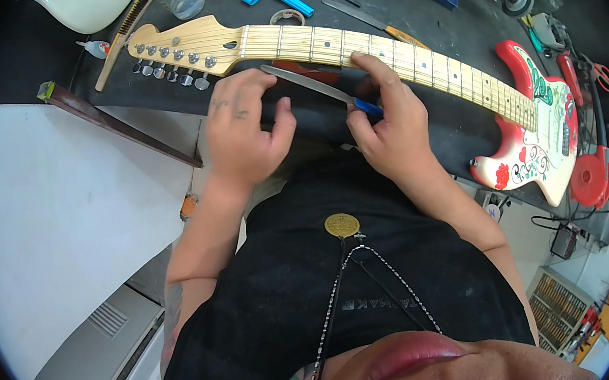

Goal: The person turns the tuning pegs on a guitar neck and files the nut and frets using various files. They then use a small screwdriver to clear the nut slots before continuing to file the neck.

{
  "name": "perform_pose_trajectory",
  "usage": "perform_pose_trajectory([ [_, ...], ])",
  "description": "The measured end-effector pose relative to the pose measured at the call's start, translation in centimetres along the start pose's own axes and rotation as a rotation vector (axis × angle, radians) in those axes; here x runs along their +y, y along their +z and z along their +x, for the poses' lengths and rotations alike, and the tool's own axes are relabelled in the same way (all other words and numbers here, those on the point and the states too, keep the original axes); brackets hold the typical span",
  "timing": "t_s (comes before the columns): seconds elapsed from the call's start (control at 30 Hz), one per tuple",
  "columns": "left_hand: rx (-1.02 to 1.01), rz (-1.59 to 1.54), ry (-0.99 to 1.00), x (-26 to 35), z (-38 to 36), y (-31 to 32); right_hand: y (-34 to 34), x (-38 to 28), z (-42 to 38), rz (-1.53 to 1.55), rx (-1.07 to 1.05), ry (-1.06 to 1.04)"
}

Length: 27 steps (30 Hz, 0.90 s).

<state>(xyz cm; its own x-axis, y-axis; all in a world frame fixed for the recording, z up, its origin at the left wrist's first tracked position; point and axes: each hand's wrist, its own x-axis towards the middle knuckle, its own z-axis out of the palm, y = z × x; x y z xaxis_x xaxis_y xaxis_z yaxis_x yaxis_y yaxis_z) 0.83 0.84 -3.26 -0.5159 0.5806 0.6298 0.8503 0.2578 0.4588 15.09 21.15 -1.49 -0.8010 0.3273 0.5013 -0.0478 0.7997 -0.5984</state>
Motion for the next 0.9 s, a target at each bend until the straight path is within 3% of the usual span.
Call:
perform_pose_trajectory([
  [0.1,0.052,0.149,0.012,0.8,0.3,1.1,-0.1,-0.2,0.1,0.028,0.025,0.012],
  [0.33,-0.094,-0.060,-0.052,0.3,0.7,1.3,0.3,0.4,-1.6,0.042,0.052,0.011],
  [0.4,-0.119,-0.056,-0.042,0.7,1.1,1.4,0.5,0.6,-1.5,0.030,0.099,-0.063],
  [0.63,-0.127,-0.001,-0.002,2.0,1.2,2.3,-0.4,1.0,-2.2,0.047,0.132,-0.024],
  [0.7,-0.088,0.033,0.034,1.8,1.0,2.3,-1.6,0.5,-3.8,0.174,0.134,0.131],
  [0.9,-0.090,-0.035,0.019,2.1,0.8,2.9,-2.8,0.7,-4.7,0.313,0.083,0.206],
])
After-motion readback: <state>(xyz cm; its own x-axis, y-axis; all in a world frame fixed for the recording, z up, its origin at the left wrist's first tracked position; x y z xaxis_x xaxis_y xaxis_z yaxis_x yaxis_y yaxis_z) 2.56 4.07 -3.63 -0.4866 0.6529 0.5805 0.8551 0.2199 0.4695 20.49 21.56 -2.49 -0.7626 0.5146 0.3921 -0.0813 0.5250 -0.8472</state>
